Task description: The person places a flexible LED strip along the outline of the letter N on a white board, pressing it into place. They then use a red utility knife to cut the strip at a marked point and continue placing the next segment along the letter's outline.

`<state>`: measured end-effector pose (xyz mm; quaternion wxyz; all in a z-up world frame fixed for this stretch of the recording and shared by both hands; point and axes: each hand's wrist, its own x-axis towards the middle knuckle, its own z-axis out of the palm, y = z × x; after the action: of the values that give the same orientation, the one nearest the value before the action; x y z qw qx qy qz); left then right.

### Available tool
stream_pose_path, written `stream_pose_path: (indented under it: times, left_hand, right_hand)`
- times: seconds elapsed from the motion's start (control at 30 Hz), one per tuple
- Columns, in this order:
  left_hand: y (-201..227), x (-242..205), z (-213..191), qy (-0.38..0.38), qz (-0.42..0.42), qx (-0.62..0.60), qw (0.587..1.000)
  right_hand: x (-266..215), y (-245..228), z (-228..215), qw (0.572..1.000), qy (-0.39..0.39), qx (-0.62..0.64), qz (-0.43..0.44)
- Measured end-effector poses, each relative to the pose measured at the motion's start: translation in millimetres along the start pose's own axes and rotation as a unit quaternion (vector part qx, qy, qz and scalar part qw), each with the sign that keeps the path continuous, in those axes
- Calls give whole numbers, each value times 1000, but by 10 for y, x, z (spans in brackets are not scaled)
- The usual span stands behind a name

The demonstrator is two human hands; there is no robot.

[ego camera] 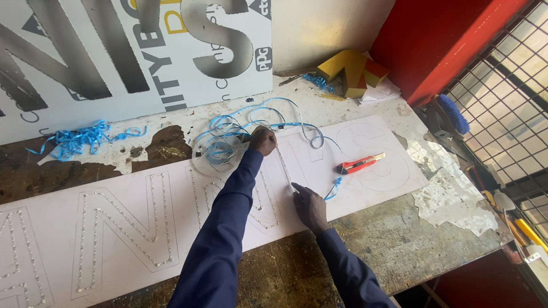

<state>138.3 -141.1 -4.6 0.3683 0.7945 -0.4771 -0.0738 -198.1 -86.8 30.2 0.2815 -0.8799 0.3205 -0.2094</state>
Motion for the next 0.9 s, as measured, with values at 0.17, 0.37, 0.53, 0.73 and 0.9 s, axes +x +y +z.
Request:
stream_pose_path:
  times: [0.17,0.37,0.53,0.73,0.9]
  left_hand:
    - [83,-49,-95,-7,0,-6,1000]
    - [120,-80,-132,5,17,26,1000]
    - [114,-59,-97,-12,-14,7,1000]
    - [114,-70,-115,-29,-27,-1,999]
    - [219,-143,-184,-16,-39,-7,999]
  right_hand:
    - [17,26,23,1000,0,-7,-2]
    - [-16,-12,9,1000,4,-15,-4]
    - [-4,21,35,1000,-3,-16,9]
    - [-10,61,78,1000,10,-21,2]
    - [-12,82,78,1000,9,-18,0]
